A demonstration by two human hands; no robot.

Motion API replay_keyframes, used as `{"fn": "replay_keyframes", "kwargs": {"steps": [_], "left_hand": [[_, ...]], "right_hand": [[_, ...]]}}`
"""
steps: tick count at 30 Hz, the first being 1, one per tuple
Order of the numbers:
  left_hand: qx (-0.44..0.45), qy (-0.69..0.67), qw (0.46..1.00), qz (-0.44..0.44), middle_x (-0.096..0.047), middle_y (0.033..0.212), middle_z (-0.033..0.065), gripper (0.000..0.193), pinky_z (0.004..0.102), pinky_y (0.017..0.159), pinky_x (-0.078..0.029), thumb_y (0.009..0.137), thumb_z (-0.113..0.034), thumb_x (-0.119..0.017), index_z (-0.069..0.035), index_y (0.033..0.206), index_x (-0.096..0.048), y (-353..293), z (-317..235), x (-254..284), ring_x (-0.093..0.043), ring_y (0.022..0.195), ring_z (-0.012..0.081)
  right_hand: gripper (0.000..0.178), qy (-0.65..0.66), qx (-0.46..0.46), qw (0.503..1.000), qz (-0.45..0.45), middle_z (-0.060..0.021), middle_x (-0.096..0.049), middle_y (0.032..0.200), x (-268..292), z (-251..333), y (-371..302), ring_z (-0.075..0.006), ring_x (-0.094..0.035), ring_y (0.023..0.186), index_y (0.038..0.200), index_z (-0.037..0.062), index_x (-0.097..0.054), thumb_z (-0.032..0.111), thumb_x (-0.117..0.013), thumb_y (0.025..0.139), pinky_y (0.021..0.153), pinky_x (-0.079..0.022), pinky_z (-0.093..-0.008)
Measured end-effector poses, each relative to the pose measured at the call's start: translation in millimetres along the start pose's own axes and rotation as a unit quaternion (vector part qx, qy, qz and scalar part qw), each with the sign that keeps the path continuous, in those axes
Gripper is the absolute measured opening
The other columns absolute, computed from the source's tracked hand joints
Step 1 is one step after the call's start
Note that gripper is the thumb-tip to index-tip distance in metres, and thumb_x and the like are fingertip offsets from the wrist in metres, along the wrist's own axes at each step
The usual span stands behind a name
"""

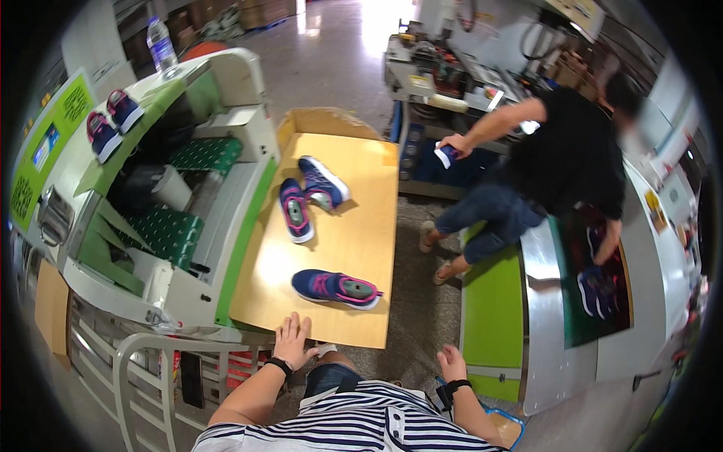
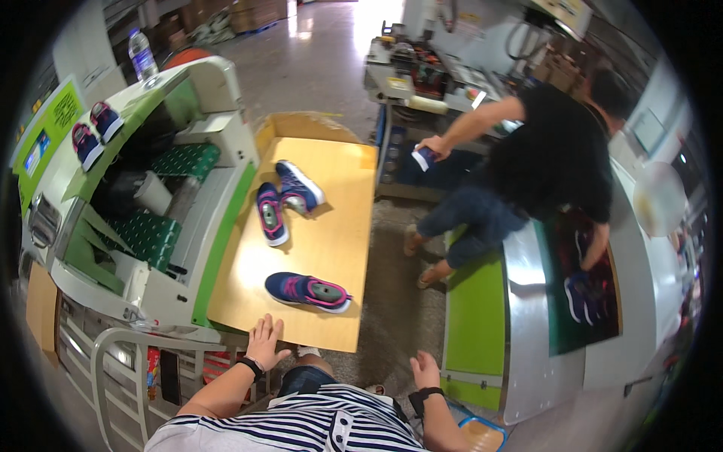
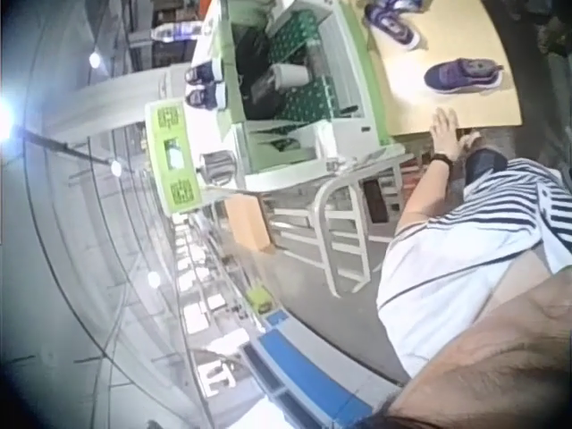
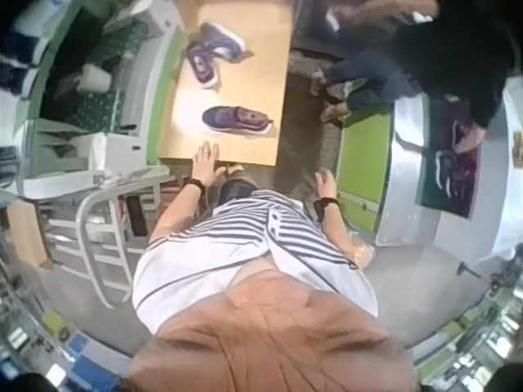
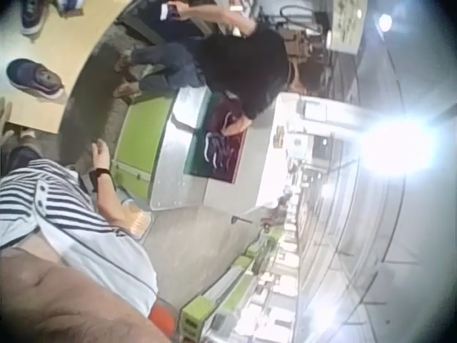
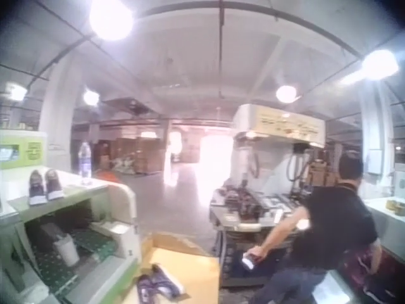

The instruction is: The person picks up shoes from a table, places them onto a conveyor belt, and then removes shoes from the conveyor belt to place them back on the table.

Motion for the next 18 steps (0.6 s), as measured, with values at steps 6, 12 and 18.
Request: {"fn": "replay_keyframes", "kwargs": {"steps": [6,12,18], "left_hand": [[0.106,-0.325,0.923,-0.174,-0.055,0.131,0.0216,0.061,0.0463,0.106,-0.037,0.091,-0.021,-0.063,-0.002,0.144,-0.039,13,56,34,-0.05,0.124,0.0372],[0.121,-0.366,0.853,-0.352,-0.046,0.14,0.0239,0.06,0.0444,0.109,-0.036,0.091,-0.02,-0.064,0.0,0.142,-0.041,123,82,90,-0.045,0.129,0.0387],[0.156,-0.354,0.847,-0.366,-0.03,0.15,0.0278,0.088,0.0498,0.114,-0.027,0.083,-0.04,-0.074,-0.004,0.149,-0.029,233,81,125,-0.031,0.139,0.0436]], "right_hand": [[0.056,-0.109,0.347,0.931,0.033,-0.0183,-0.062,0.121,-83,275,40,-0.0366,-0.056,0.115,0.124,0.0034,-0.06,0.021,-0.082,0.076,0.1,-0.045,-0.0428],[0.062,-0.154,0.382,0.895,0.174,-0.0199,-0.063,0.122,-167,329,69,-0.0365,-0.057,0.116,0.126,0.0011,-0.058,0.03,-0.082,0.076,0.1,-0.045,-0.0428],[0.059,-0.148,0.272,0.905,0.293,-0.0218,-0.063,0.123,-166,330,101,-0.0376,-0.059,0.115,0.128,-0.0003,-0.058,0.036,-0.073,0.084,0.099,-0.047,-0.0423]]}}
Point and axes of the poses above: each hand's wrist, its own y-axis towards the middle knuckle, its own x-axis out of the back of the hand, z = x × y, the point moved 3 cm from there along y, towards the middle knuckle
